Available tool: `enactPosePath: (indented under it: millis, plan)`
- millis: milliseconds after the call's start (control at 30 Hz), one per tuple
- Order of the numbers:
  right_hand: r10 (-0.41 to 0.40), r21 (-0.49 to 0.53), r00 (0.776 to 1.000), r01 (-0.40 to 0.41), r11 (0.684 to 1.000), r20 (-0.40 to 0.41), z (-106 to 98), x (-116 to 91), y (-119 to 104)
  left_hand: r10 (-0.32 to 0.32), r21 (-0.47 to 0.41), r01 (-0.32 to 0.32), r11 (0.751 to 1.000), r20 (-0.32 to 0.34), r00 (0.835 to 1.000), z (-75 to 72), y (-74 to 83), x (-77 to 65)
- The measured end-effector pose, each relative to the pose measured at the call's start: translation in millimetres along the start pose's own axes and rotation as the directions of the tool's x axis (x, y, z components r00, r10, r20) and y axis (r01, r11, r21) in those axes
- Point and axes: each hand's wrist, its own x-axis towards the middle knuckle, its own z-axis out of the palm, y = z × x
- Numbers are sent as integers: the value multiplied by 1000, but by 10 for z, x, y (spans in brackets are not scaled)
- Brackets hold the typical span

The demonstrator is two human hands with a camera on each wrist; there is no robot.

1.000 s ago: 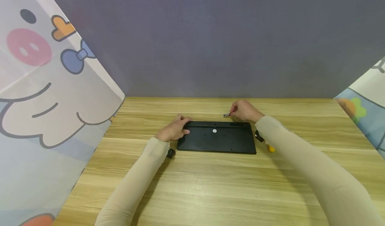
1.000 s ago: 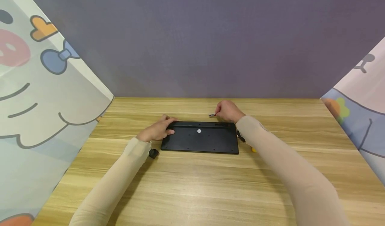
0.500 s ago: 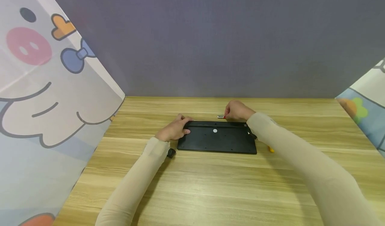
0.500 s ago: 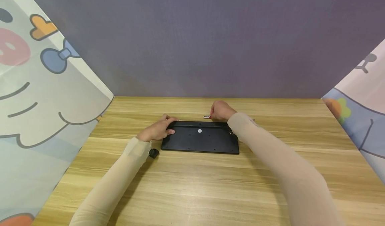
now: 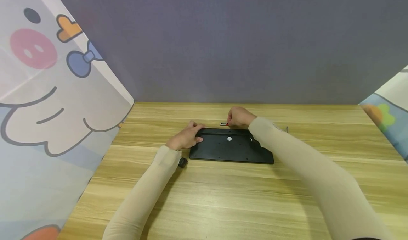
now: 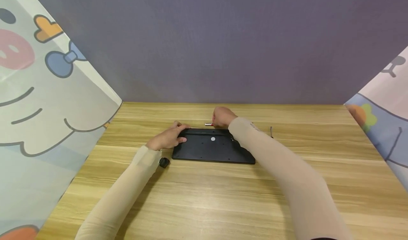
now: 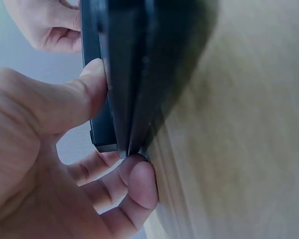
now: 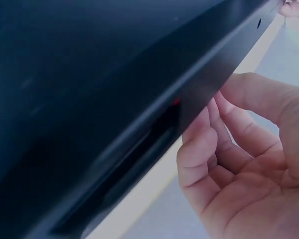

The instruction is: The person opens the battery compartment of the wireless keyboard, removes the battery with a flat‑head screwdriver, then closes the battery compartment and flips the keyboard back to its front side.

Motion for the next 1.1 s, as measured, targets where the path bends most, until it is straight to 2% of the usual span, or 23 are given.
enactPosePath:
  millis: [400,567,733,967,1100]
  plan:
    - [-20,-1,1000,20,1000,-16,65,89,-179,7,5,-7,1000,-18,1000,14,-6,22]
    - [-48,-25,998,47,999,-37,108,132,-197,23,15,-22,1000,-29,999,19,-9,23]
    - [-40,-20,998,39,999,-43,122,133,-200,23,14,-23,1000,-30,999,20,-2,21]
    - [-27,15,1000,27,1000,-10,66,87,-160,-22,-6,22,1000,-15,1000,31,14,14]
    - [-24,26,1000,24,999,-2,-43,19,-42,-56,-38,55,998,-8,998,32,34,4]
